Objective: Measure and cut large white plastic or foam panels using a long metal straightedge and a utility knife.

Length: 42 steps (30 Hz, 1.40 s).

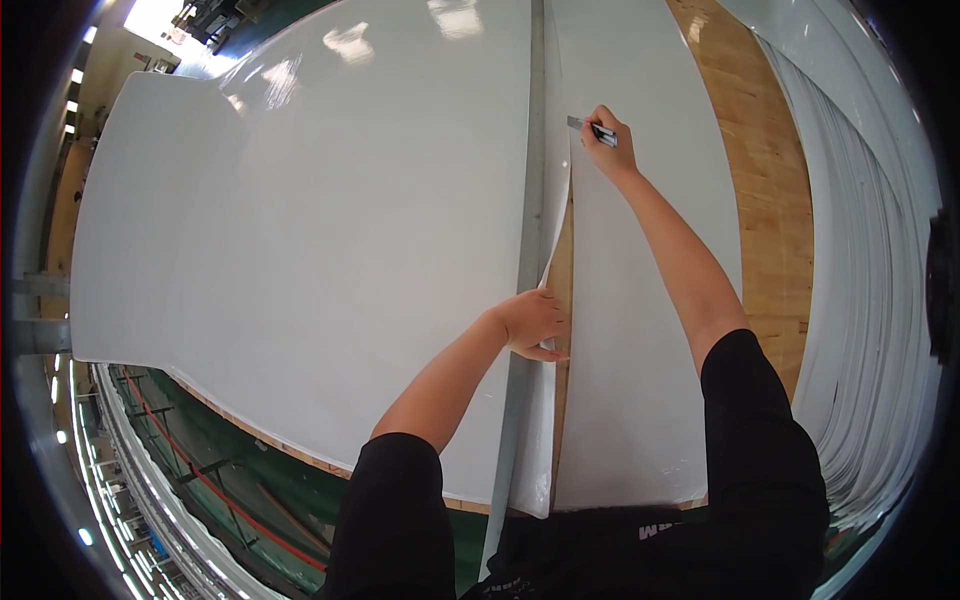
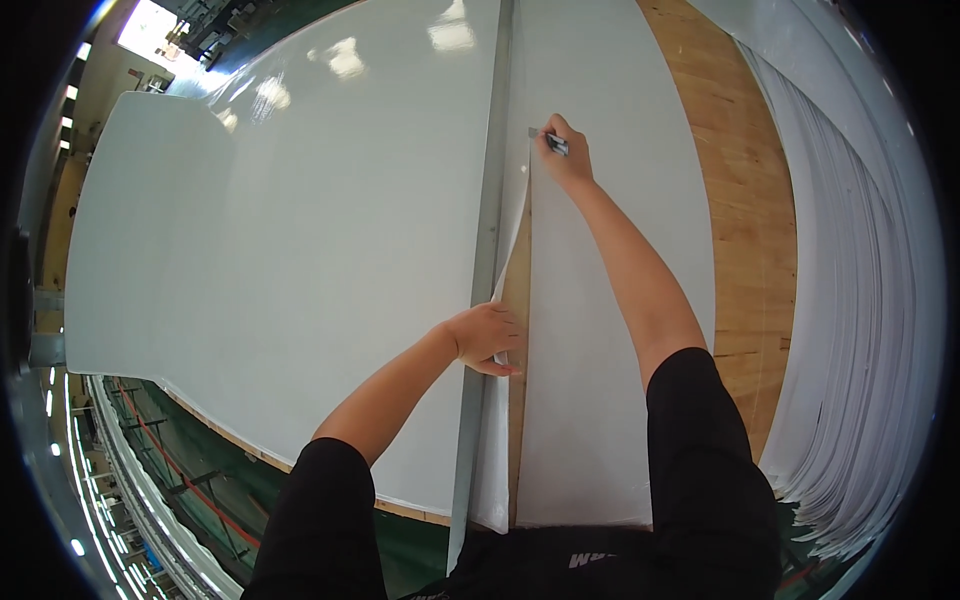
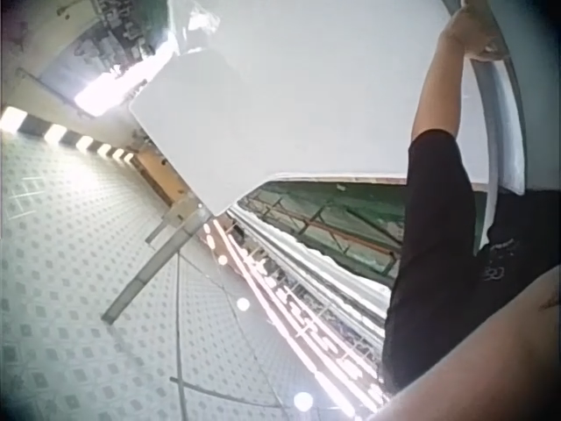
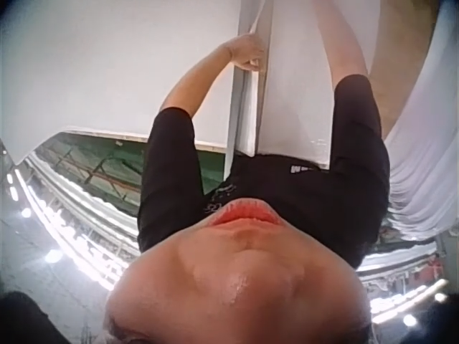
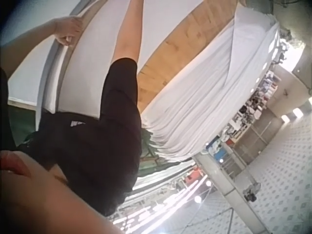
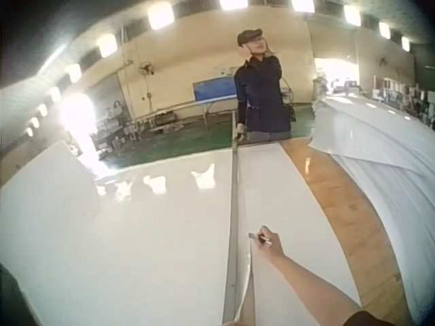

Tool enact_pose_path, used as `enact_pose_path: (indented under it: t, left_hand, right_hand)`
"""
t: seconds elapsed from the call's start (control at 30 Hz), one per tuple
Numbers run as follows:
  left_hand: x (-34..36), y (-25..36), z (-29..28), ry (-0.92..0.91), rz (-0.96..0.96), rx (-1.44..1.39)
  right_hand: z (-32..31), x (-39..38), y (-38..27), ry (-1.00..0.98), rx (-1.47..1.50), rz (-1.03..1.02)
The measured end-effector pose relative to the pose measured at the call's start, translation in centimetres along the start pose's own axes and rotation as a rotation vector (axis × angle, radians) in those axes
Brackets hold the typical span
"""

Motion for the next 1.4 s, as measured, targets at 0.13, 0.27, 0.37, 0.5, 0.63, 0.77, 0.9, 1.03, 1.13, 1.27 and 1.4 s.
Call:
enact_pose_path:
  t: [0.13,0.27,0.37,0.5,0.63,0.77,0.9,1.03,1.13,1.27,1.4]
  left_hand:
    - [0.1,-0.2,0.1,0.003,-0.006,-0.031]
    - [-0.6,-0.5,0.0,-0.038,-0.055,-0.058]
    - [-0.4,-0.5,0.0,-0.060,-0.053,-0.033]
    - [0.2,-0.5,-0.1,-0.044,-0.030,-0.045]
    - [0.0,-0.6,-0.1,-0.081,-0.042,-0.050]
    - [0.0,-0.6,-0.1,-0.106,-0.046,-0.036]
    - [-0.1,-0.6,0.0,-0.118,-0.061,-0.035]
    - [0.2,-0.5,0.1,-0.124,-0.059,-0.029]
    - [0.2,-0.6,-0.2,-0.154,-0.076,-0.028]
    - [0.2,-1.0,0.0,-0.149,-0.087,-0.088]
    - [-0.5,-1.0,0.2,-0.127,-0.093,-0.086]
  right_hand:
    - [-0.1,0.9,0.0,0.042,-0.050,0.004]
    - [-0.4,-0.8,-1.4,0.109,-0.114,0.066]
    - [-0.6,-2.0,-0.3,0.066,-0.111,0.084]
    - [-0.6,-1.9,1.1,0.015,0.065,0.045]
    - [-0.2,-1.0,1.2,-0.033,0.063,0.019]
    - [0.3,-0.1,2.1,-0.026,0.142,0.007]
    - [1.1,0.3,2.7,-0.001,0.252,0.005]
    - [1.6,1.1,3.5,0.059,0.280,0.003]
    - [2.0,1.7,3.8,0.081,0.235,0.000]
    - [2.2,2.5,3.7,0.119,0.080,-0.052]
    - [2.5,3.2,2.0,0.165,-0.026,-0.136]
Point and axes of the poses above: each hand's wrist, its own x-axis towards the middle knuckle, its own z-axis out of the palm, y = z × x, the point moved 6 cm from there along x, towards the middle knuckle, and after that the axes turned 11 degrees about -x, right-handed, at the moved point
